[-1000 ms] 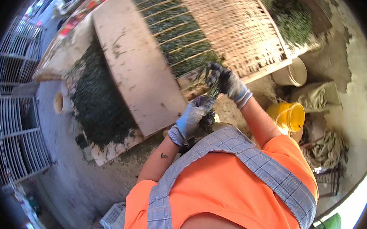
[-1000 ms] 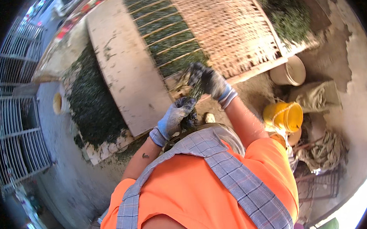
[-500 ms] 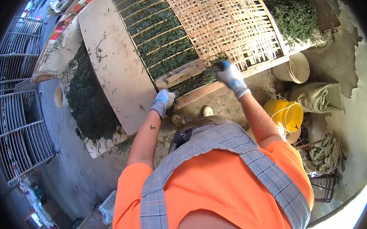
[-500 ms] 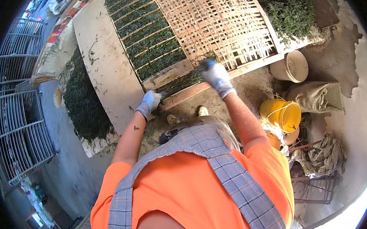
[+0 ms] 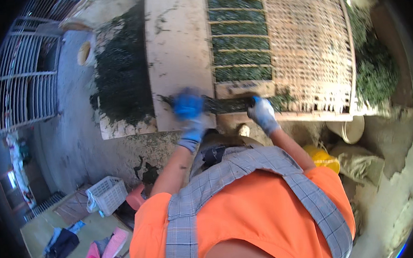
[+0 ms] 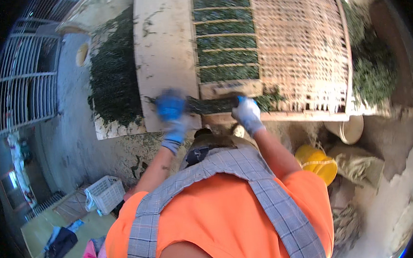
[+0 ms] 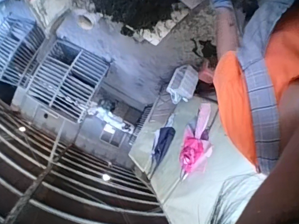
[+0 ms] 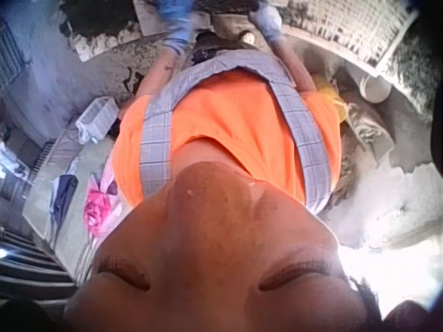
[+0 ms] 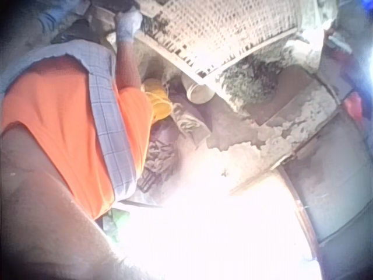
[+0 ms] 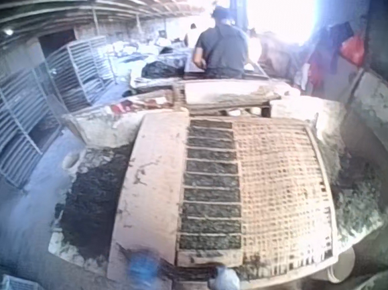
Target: The person gathers bunches of long green leaves from a pile, lays them across a wooden lattice frame, and then uses a wooden panel to press and spread the leaves into the grid.
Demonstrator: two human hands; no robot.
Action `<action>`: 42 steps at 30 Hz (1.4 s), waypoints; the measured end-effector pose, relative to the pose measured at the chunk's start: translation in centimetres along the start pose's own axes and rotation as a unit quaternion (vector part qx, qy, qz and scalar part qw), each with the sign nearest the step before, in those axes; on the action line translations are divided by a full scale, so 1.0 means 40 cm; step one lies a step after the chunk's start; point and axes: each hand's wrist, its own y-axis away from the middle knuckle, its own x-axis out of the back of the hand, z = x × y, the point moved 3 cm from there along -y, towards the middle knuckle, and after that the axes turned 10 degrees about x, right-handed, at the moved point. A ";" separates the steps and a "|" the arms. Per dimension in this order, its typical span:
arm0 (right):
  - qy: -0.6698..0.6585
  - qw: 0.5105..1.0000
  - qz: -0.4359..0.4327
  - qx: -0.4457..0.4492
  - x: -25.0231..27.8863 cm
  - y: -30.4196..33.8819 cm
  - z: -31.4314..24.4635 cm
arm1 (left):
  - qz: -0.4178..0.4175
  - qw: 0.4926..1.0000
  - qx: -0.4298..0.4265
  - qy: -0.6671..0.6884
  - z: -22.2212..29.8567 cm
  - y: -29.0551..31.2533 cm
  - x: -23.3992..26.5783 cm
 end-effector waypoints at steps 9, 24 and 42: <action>-0.340 0.914 -0.212 0.059 -0.201 -0.124 -0.085 | 0.023 0.822 0.073 0.564 -0.173 -0.060 -0.039; -0.107 0.950 -0.294 -0.017 -0.219 -0.050 0.036 | 0.228 0.872 0.291 0.321 -0.621 -1.249 -0.099; -0.196 0.937 -0.223 -0.182 -0.334 0.078 0.194 | 0.027 0.908 0.382 0.171 -0.642 -1.157 -0.072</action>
